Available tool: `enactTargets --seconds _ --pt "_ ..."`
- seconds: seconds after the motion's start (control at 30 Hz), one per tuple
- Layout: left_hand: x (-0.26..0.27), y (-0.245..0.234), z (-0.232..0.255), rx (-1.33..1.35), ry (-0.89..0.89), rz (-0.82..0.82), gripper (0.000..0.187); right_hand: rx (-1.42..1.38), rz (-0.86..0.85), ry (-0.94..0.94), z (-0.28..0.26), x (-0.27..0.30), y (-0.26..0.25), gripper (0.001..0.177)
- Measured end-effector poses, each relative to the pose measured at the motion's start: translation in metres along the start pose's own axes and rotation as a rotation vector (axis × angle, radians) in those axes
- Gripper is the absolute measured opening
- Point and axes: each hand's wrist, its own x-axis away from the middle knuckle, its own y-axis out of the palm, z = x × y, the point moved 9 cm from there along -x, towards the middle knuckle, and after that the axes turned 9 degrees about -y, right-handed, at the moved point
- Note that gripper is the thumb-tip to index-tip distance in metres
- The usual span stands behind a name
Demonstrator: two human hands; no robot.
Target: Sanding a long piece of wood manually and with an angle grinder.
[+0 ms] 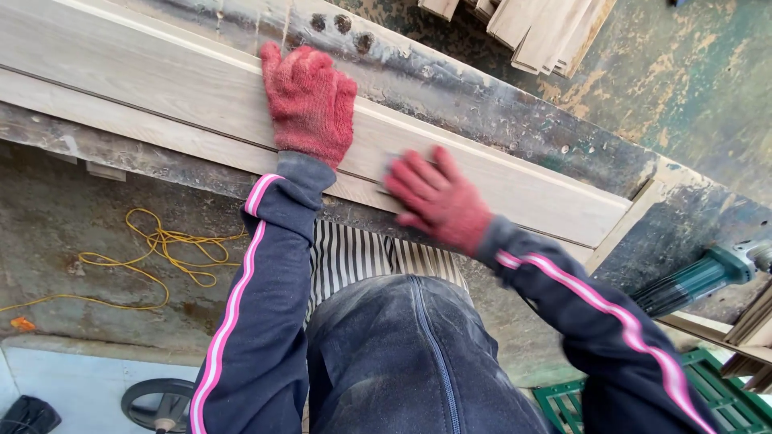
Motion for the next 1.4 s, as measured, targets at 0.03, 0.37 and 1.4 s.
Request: enactTargets --seconds 0.03,0.37,1.4 --pt "0.000 -0.001 0.000 0.025 0.009 0.000 0.023 0.050 -0.064 0.027 0.002 0.028 -0.007 0.065" --pt "-0.007 -0.020 0.003 0.185 0.025 0.060 0.031 -0.138 -0.194 -0.001 -0.009 -0.052 0.019 0.064" --pt "-0.003 -0.011 0.002 0.061 0.006 0.014 0.048 -0.076 -0.211 0.185 0.028 -0.038 0.034 0.077"
